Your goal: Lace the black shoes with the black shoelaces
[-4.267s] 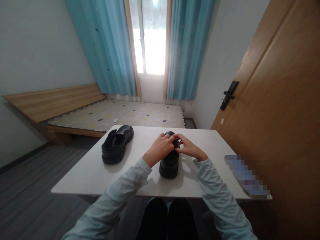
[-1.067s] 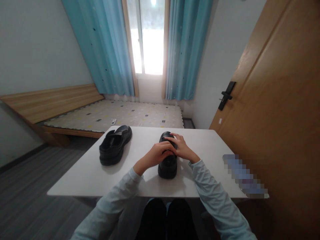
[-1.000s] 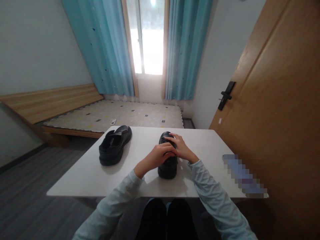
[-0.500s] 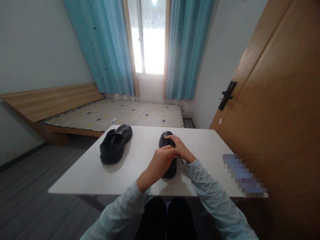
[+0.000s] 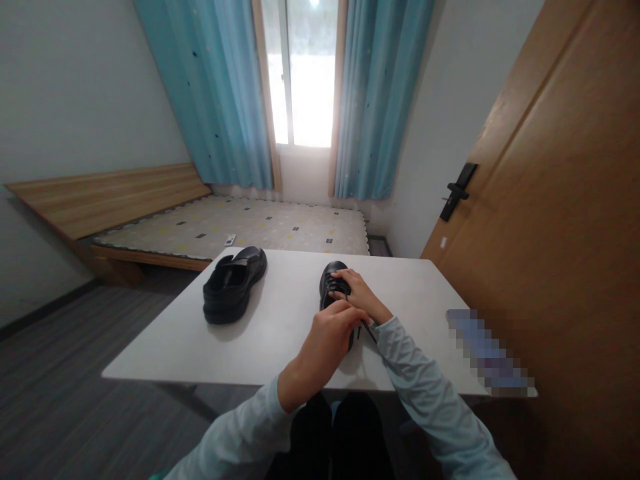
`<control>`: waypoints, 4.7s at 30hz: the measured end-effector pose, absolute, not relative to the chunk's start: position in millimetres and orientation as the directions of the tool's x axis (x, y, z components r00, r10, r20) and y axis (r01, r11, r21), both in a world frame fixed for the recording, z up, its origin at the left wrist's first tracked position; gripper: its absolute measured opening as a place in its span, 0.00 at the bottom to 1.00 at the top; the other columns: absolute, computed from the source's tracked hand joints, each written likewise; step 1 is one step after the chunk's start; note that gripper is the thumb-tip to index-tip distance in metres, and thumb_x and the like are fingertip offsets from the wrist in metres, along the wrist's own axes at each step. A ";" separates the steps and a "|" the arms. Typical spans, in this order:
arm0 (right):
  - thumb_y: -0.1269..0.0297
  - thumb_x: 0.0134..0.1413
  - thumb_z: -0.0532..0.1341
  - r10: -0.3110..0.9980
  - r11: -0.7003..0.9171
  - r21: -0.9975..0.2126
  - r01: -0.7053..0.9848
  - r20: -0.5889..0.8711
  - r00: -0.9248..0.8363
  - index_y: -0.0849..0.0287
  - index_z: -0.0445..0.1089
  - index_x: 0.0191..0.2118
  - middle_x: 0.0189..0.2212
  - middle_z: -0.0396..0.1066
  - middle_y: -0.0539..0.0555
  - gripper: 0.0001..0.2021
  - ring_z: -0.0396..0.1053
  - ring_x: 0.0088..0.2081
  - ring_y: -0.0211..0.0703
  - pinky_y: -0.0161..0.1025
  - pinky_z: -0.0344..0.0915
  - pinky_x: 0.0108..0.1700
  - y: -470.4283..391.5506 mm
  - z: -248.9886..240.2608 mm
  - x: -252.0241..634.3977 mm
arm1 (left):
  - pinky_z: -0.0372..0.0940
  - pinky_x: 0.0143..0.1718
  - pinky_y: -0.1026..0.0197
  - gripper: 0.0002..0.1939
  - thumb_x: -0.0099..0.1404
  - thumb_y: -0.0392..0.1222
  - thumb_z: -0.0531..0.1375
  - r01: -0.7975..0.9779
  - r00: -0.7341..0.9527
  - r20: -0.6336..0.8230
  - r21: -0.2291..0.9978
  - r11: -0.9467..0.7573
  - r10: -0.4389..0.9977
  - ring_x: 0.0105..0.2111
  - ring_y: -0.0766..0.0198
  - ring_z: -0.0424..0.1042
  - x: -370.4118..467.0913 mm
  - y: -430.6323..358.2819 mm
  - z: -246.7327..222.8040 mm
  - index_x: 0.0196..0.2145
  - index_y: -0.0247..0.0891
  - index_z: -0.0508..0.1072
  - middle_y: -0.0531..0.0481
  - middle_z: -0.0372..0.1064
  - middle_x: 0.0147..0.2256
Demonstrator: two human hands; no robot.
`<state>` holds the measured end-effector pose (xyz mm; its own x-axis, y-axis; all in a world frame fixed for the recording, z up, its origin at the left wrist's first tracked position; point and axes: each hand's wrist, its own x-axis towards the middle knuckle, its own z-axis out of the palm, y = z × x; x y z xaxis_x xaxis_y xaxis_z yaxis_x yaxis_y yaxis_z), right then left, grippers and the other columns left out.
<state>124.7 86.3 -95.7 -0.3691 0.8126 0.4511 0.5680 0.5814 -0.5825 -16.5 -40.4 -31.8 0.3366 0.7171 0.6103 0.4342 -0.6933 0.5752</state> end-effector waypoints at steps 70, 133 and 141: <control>0.60 0.43 0.64 0.936 0.349 -0.937 0.030 0.346 -0.067 0.61 0.74 0.28 0.20 0.71 0.49 0.09 0.67 0.25 0.39 0.37 0.62 0.33 68.0 -64.7 118.0 | 0.65 0.38 0.62 0.04 0.57 0.40 0.63 0.510 0.069 0.516 0.717 -0.475 0.854 0.35 0.62 0.72 -23.8 59.1 -30.2 0.31 0.39 0.75 0.49 0.74 0.34; 0.60 0.44 0.67 0.884 0.463 -0.886 0.016 0.460 -0.076 0.58 0.72 0.30 0.29 0.72 0.50 0.08 0.67 0.33 0.40 0.38 0.64 0.39 63.6 -58.7 119.0 | 0.63 0.40 0.58 0.08 0.55 0.43 0.66 0.393 0.298 0.633 0.601 -0.696 0.715 0.36 0.60 0.69 -49.4 83.5 -68.7 0.29 0.38 0.74 0.49 0.72 0.31; 0.60 0.43 0.67 0.904 0.426 -0.905 -0.011 0.426 -0.030 0.58 0.71 0.28 0.27 0.70 0.49 0.09 0.66 0.31 0.38 0.36 0.62 0.37 66.2 -60.3 123.5 | 0.63 0.37 0.60 0.14 0.55 0.50 0.65 0.342 0.268 0.540 0.721 -0.603 0.798 0.32 0.63 0.69 -57.2 86.0 -66.7 0.24 0.36 0.72 0.50 0.70 0.28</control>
